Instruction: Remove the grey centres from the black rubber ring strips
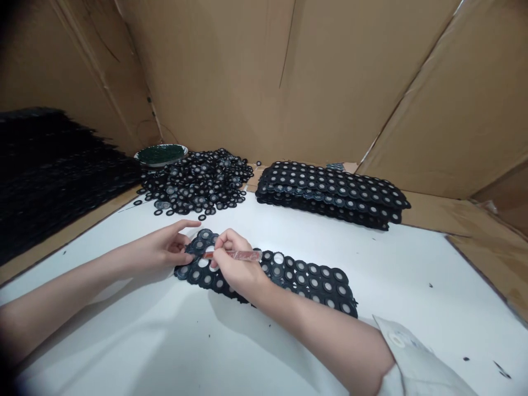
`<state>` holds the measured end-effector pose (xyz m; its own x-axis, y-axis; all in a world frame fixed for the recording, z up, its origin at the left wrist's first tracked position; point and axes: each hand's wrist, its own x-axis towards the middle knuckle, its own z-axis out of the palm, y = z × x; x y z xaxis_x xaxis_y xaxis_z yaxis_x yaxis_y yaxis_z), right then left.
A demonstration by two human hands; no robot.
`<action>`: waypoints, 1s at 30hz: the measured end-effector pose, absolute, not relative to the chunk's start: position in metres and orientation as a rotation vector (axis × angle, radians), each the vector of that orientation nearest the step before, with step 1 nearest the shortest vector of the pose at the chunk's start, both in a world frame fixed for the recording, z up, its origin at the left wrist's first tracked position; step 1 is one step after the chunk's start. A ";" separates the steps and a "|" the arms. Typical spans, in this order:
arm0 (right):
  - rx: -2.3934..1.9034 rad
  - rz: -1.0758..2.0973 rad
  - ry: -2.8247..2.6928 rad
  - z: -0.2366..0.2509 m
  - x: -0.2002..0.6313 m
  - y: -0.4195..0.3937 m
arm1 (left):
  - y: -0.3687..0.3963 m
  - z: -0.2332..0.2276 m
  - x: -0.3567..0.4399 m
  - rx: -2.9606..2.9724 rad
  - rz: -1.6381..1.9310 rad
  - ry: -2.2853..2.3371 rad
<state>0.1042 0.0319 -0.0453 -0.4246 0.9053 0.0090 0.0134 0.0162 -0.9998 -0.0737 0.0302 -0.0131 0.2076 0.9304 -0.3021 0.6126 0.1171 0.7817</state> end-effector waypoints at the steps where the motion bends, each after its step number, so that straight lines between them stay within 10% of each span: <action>1: -0.980 1.504 -1.553 -0.046 0.105 0.033 | 0.029 -0.011 -0.074 1.595 0.408 1.489; 30: -0.897 1.425 -1.407 -0.040 0.102 0.025 | 0.033 -0.011 -0.072 1.576 0.541 1.557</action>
<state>0.1021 0.0250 -0.0400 -0.3191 0.9425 0.0996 -0.1119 0.0669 -0.9915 -0.0724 0.0330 -0.0113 0.1369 0.9593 -0.2470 0.5993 0.1183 0.7917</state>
